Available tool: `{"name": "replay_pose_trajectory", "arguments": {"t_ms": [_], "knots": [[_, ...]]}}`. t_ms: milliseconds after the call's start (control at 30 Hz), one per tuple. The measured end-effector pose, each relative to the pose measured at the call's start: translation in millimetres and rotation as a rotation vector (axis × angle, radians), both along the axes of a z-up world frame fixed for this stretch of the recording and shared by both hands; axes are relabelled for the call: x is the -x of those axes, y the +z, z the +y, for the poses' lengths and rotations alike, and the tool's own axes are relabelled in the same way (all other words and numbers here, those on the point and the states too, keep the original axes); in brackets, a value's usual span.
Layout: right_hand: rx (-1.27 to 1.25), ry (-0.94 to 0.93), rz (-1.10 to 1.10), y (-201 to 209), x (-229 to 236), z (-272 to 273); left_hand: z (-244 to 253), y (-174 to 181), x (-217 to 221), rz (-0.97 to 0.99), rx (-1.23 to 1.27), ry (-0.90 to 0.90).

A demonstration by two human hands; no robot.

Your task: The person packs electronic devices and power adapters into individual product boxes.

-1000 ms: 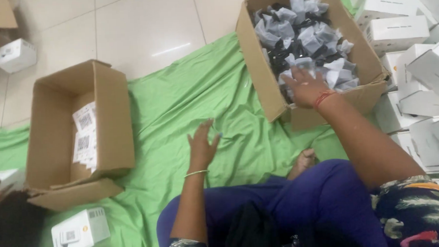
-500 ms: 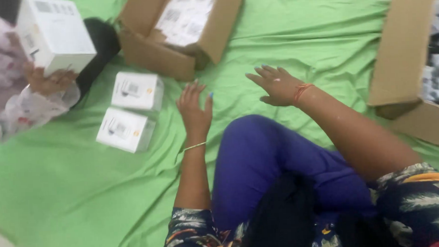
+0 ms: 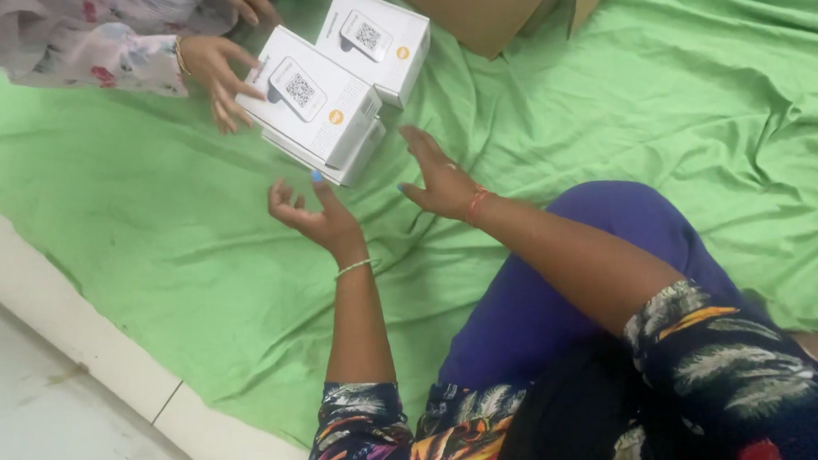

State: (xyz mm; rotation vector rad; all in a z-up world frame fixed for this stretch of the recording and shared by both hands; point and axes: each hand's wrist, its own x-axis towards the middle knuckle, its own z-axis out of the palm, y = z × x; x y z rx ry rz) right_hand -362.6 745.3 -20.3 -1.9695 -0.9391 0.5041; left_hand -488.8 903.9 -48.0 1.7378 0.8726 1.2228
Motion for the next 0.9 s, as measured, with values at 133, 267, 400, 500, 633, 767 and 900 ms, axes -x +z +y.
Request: {"name": "replay_pose_trajectory", "arguments": {"t_ms": [133, 267, 400, 500, 633, 767, 900], "knots": [[-0.232, -0.043, -0.095, 13.0, -27.0, 28.5, 32.7, 9.3, -18.1, -0.101, 0.39, -0.046], [-0.133, 0.04, 0.031, 12.8, -65.7, 51.4, 31.4, 6.2, -49.5, -0.101, 0.488, -0.23], [-0.06, 0.24, 0.074, 21.9, -55.9, 38.9, 9.4, 18.1, -53.5, -0.18, 0.599, -0.229], [-0.026, 0.215, 0.15, 33.4, -42.1, 8.0, -20.4, 27.1, -50.5, -0.256, 0.627, -0.183], [0.046, 0.136, 0.137, 61.9, -31.6, -41.3, -61.4, 39.6, -52.2, -0.351, 0.545, -0.211], [-0.102, 0.047, 0.122, 106.2, -26.9, -99.5, -98.9, 86.1, -72.4, -0.426, 0.522, -0.318], [-0.247, -0.033, 0.159, 138.5, -30.7, -180.6, -143.5, 120.6, -97.3, -0.523, 0.588, -0.522]]}}
